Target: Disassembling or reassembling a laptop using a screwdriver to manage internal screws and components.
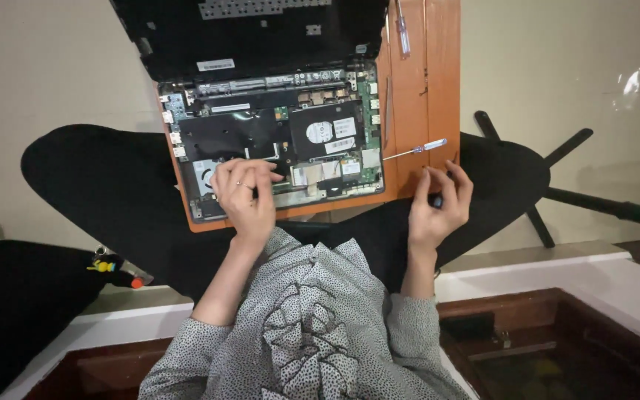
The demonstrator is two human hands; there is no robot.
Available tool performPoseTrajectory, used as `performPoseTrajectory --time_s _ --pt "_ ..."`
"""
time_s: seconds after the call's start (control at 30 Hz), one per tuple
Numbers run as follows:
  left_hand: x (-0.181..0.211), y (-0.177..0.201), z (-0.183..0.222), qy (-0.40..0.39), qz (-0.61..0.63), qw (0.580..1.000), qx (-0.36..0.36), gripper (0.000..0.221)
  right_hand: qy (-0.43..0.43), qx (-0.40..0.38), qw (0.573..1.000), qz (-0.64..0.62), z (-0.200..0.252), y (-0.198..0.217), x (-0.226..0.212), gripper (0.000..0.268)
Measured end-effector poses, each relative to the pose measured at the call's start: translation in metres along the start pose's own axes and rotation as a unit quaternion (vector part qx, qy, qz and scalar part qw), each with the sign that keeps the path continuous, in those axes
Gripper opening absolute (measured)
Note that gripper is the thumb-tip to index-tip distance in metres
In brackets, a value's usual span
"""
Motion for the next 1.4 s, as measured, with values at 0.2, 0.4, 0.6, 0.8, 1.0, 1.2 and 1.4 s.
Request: performPoseTrajectory --time_s 0.2,0.4,0.6,0.8,1.0,1.2,1.4 --pt "0.007 0.002 -0.003 0.002 0.022 1.000 0.010 0.045 -0.022 -0.001 1.000 0.003 -0.011 -0.004 0.006 0.007" --pt "0.009 0.000 -0.003 -0.012 0.019 1.000 0.003 0.047 -0.023 -0.014 0.999 0.018 -0.013 -0.008 0.011 0.007" --pt "0.009 0.000 -0.004 -0.015 0.016 1.000 0.001 0.047 -0.033 -0.047 0.998 0.022 -0.014 -0.006 0.014 0.008" --pt "0.008 0.000 -0.002 -0.029 0.005 1.000 0.000 0.044 -0.028 -0.043 0.998 0.035 -0.022 0.002 0.024 0.009" --pt "0.010 -0.001 -0.003 -0.030 -0.011 0.999 0.005 0.043 0.092 -0.031 0.995 0.001 -0.083 -0.025 0.007 0.012" --pt "0.007 0.000 -0.001 -0.040 -0.031 0.999 -0.010 0.040 0.138 -0.091 0.986 0.037 -0.109 -0.072 0.007 0.010" --pt "0.011 0.000 -0.002 -0.051 -0.030 0.998 -0.006 0.038 0.110 -0.151 0.982 0.036 -0.118 -0.091 0.012 0.010"
Point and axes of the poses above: each hand's wrist, its own z-axis away from the middle knuckle, its own y-axis out of the back of the hand, x = y × z, the point moved 6 cm from there along -z, towards the middle knuckle, and after that the axes turned 2 degrees about z, right-handed, at the moved point
